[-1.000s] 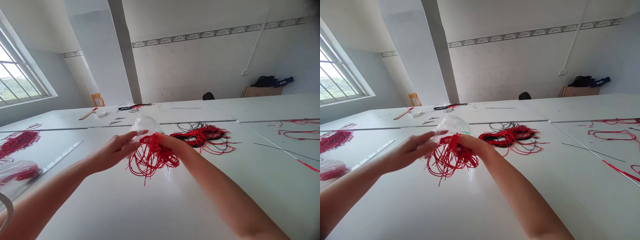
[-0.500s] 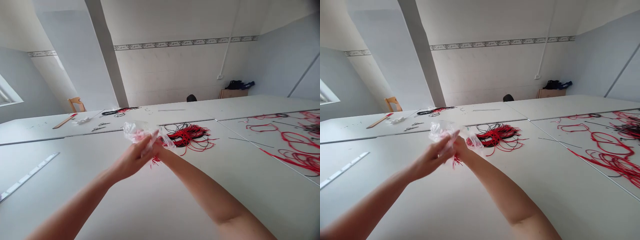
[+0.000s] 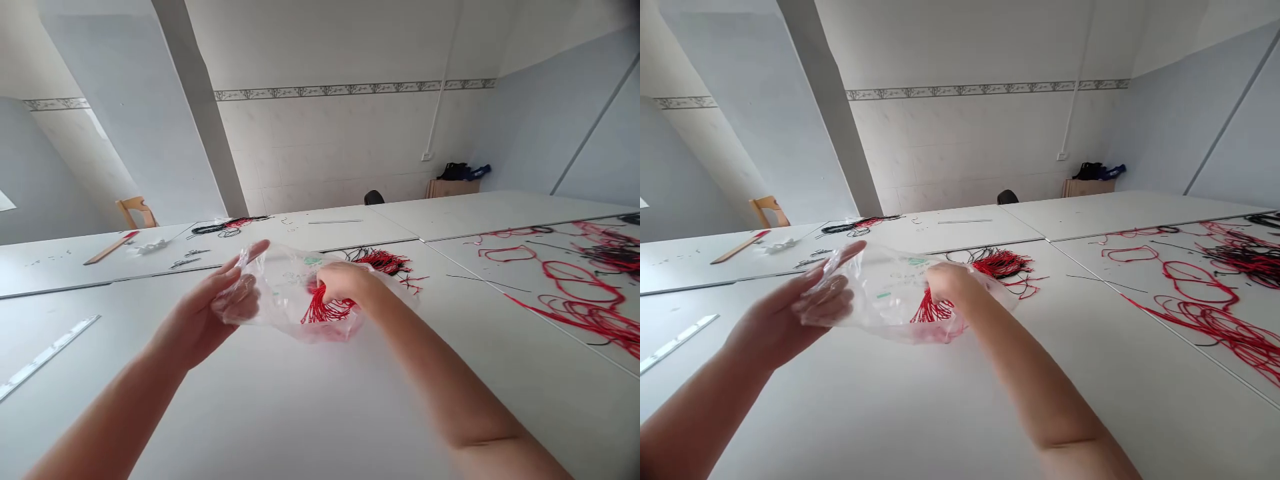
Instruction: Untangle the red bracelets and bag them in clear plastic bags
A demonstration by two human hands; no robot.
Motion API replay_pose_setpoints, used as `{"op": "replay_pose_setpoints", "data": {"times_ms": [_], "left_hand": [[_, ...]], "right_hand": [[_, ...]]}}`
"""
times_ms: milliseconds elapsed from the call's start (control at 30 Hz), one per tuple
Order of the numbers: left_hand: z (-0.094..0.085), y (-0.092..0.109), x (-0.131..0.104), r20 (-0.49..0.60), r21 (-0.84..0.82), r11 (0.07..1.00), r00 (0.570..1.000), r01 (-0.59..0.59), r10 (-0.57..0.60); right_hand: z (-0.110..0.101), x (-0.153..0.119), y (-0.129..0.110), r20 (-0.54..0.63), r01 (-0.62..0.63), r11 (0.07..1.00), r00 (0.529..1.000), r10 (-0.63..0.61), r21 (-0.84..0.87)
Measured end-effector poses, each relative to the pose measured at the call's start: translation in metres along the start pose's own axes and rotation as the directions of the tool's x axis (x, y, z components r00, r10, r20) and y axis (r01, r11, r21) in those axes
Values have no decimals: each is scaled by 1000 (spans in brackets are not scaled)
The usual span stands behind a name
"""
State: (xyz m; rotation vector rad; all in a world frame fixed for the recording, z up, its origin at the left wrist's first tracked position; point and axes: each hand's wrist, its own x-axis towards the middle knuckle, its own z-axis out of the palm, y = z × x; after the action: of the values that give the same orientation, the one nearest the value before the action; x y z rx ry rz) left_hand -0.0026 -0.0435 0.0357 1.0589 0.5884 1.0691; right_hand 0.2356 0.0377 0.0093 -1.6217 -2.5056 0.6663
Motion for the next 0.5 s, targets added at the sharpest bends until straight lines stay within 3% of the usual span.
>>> {"op": "replay_pose_setpoints", "data": {"times_ms": [100,233,333,400,500], "left_hand": [[-13,-3,1,-36,-65,995,997,70,-72],[-19,-17,0,28,-254,947,980,196,-195],[-18,-26,-1,69,-312,906,958,287,-280],[-19,-28,-1,67,-295,905,951,307,-301],[-27,-24,-2,46,-239,919,949,313,-311]], "right_hand": [[-2,-16,-15,-7,-66,988,998,66,-141],[-12,-38,-38,-6,-89,961,996,91,-263],[-21,-37,-43,173,27,985,985,2,-169],[-18,-25,-37,334,124,992,935,-121,14],[3,-8,-26,302,102,994,950,-86,-36]]}}
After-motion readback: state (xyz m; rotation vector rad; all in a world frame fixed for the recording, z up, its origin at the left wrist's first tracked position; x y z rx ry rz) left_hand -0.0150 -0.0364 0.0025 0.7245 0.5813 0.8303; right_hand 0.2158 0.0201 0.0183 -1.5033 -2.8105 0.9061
